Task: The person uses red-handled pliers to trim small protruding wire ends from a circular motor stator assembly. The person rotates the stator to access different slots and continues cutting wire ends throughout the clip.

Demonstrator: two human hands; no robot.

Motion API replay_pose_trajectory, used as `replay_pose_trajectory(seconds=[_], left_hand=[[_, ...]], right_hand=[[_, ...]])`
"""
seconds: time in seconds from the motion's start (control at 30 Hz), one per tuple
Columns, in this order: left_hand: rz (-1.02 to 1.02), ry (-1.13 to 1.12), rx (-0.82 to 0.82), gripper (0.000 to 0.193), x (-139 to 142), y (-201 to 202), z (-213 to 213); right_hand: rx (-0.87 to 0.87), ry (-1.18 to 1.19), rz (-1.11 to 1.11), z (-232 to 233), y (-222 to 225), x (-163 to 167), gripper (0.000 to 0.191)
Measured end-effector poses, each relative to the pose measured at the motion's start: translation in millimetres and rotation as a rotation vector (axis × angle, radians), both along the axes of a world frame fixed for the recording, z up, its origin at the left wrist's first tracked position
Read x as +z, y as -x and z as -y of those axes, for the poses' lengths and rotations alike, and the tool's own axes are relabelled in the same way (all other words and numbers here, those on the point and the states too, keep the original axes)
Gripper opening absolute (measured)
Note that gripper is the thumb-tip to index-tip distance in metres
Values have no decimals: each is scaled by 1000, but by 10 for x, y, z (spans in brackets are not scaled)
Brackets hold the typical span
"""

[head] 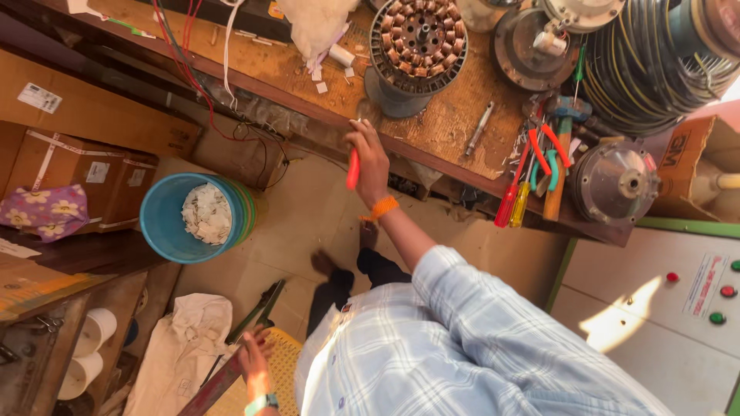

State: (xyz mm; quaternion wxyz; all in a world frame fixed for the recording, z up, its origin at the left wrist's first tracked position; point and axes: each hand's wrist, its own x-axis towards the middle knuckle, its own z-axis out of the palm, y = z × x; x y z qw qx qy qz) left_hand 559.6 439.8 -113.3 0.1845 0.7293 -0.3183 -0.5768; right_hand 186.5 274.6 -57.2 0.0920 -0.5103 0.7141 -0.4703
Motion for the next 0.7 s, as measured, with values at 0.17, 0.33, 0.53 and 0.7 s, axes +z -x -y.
replay_pose_trajectory(seconds=[0.17, 0.33, 0.53, 0.7], left_hand=[[-13, -78, -180, 65, -203, -150, 403], [67, -283, -589, 59, -405, -182, 966], [97, -320, -890, 52, -356, 199, 1922], [-70, -158, -871, 47, 56, 1162, 2517]], right_hand=[[398, 244, 1042, 253, -210, 14, 25], [50, -341, -102, -309, 133, -67, 30], [-719, -659, 238, -1879, 676, -123, 29], [-952, 136, 760, -2849, 706, 176, 18]])
